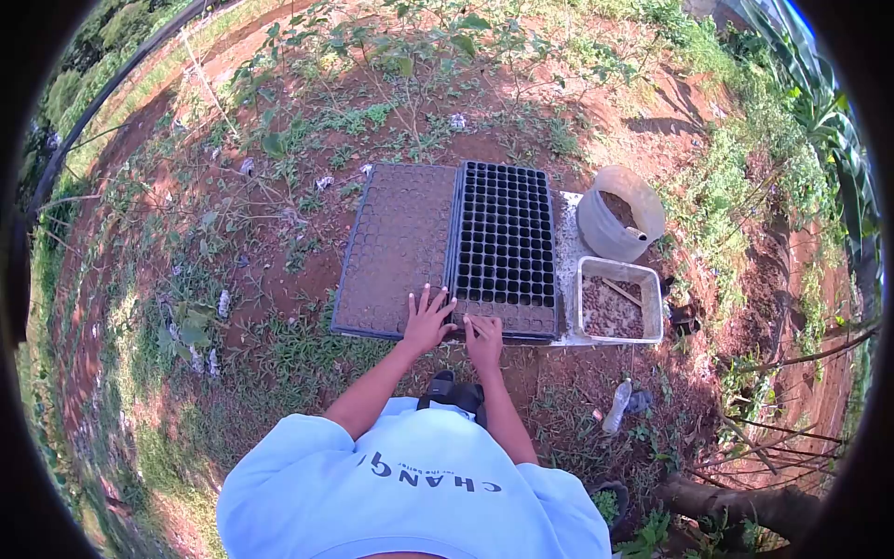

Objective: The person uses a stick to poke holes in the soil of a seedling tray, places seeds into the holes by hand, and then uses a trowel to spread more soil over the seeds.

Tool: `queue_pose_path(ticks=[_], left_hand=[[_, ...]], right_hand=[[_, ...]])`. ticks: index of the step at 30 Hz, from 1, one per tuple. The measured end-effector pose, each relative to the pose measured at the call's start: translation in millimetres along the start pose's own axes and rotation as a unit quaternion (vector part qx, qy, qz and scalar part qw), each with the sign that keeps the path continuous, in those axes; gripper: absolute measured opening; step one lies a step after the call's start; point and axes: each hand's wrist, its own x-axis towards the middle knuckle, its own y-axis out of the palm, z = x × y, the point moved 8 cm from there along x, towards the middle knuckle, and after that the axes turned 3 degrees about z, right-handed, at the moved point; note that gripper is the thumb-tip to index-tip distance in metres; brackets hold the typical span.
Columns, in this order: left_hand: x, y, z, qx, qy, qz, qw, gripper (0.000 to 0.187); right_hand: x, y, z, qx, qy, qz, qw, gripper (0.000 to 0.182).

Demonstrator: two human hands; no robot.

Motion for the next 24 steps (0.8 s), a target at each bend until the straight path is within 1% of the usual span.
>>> queue_pose_path(ticks=[4, 7, 10, 12, 13, 15, 18, 22, 24], left_hand=[[-1, -1, 0, -0.012, 0.010, 0.024, 1.000, 0.063], [-3, 2, 2, -0.006, 0.028, 0.009, 1.000, 0.065], [-3, 3, 2, 0.012, 0.028, -0.006, 1.000, 0.067], [-5, 2, 1, 0.012, 0.041, -0.035, 0.998, 0.067], [-6, 4, 2, 0.013, 0.043, -0.036, 0.998, 0.067], [-8, -1, -1, 0.018, 0.055, -0.068, 0.996, 0.067], [-9, -2, -2, 0.026, 0.060, -0.078, 0.995, 0.067], [-10, -2, -2, 0.023, 0.063, -0.086, 0.994, 0.067], [-10, -4, -3, 0.029, 0.062, -0.091, 0.994, 0.066]], right_hand=[[-2, 0, -2, 0.005, 0.032, -0.005, 0.999, 0.008], [-3, -2, 2, 0.001, 0.026, -0.014, 1.000, 0.008], [0, -3, 4, 0.005, 0.020, -0.011, 1.000, 0.008], [3, -2, 6, -0.014, 0.029, 0.016, 0.999, 0.008], [4, -2, 8, -0.015, 0.029, 0.014, 0.999, 0.008], [4, -4, 11, -0.006, 0.011, 0.005, 1.000, 0.008], [4, -1, 6, -0.018, 0.028, 0.023, 0.999, 0.009], [3, -4, 6, -0.021, 0.030, 0.011, 0.999, 0.009], [3, -1, 4, -0.016, 0.025, 0.027, 0.999, 0.008]])
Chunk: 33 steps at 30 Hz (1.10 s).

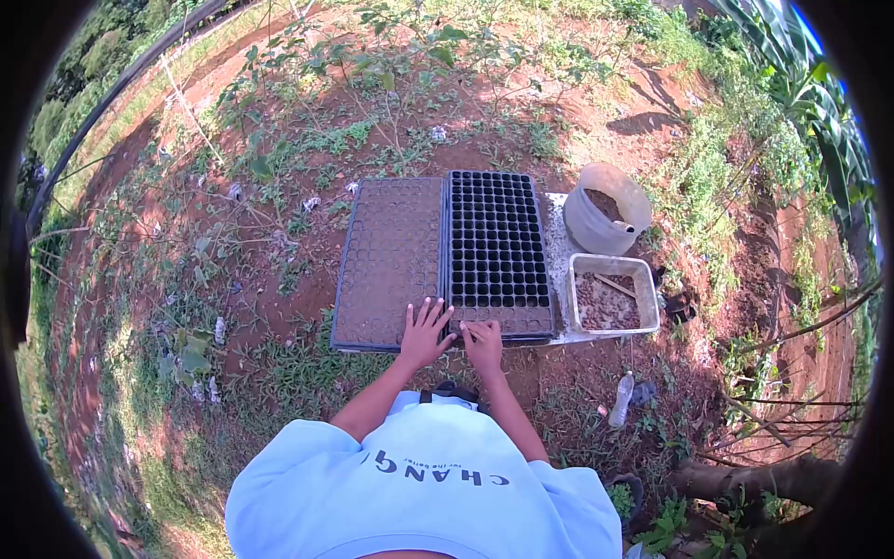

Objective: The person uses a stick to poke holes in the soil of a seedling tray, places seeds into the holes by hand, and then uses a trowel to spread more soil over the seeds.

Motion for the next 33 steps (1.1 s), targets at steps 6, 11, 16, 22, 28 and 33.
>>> queue_pose_path(ticks=[6, 11, 16, 22, 28, 33], left_hand=[[0, 2, 2, 0.001, -0.003, -0.004, 1.000, 0.058], [1, 1, 1, -0.001, -0.007, -0.002, 1.000, 0.056], [0, 0, 0, 0.000, -0.013, 0.005, 1.000, 0.056], [0, -1, 0, 0.004, -0.008, -0.009, 1.000, 0.055], [0, -3, 0, 0.007, -0.009, -0.013, 1.000, 0.056], [1, -3, 0, 0.008, -0.011, -0.012, 1.000, 0.056]], right_hand=[[1, 2, -2, -0.008, -0.004, 0.006, 1.000, 0.009], [5, -1, -1, -0.013, -0.014, 0.011, 1.000, 0.009], [6, 0, 0, 0.007, -0.013, 0.024, 1.000, 0.010], [5, 1, -1, 0.011, -0.026, 0.015, 0.999, 0.010], [12, 0, 5, -0.017, -0.022, 0.042, 0.999, 0.011], [13, 1, 2, -0.015, -0.012, 0.041, 0.999, 0.012]])
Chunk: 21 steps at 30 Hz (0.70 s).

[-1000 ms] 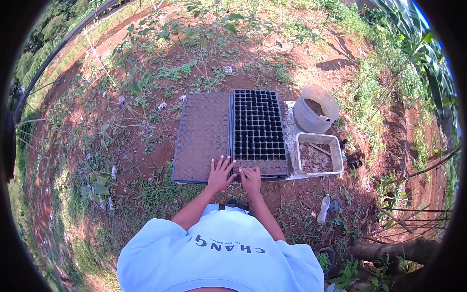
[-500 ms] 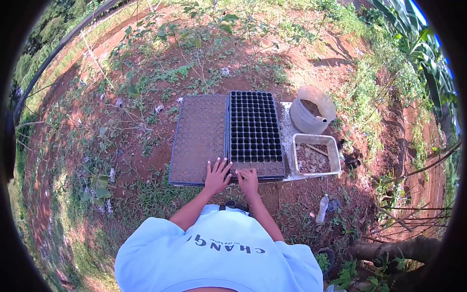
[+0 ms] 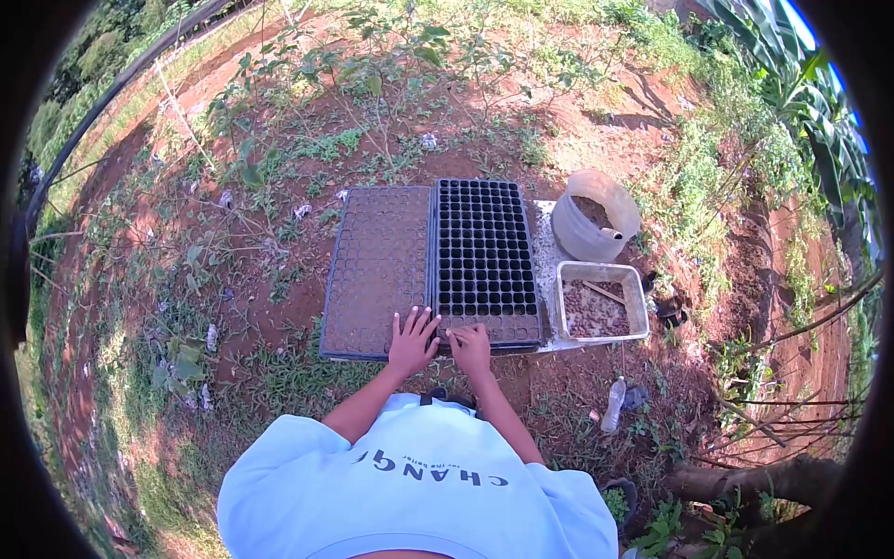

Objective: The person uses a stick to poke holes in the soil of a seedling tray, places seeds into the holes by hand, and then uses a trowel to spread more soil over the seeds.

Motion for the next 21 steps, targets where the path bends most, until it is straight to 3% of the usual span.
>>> queue_pose_path(ticks=[21], left_hand=[[-0.9, -2.1, -0.3, -0.011, 0.002, -0.016, 1.000, 0.055]], right_hand=[[-8.8, 1.0, 0.2, 0.024, -0.013, -0.039, 0.999, 0.010]])
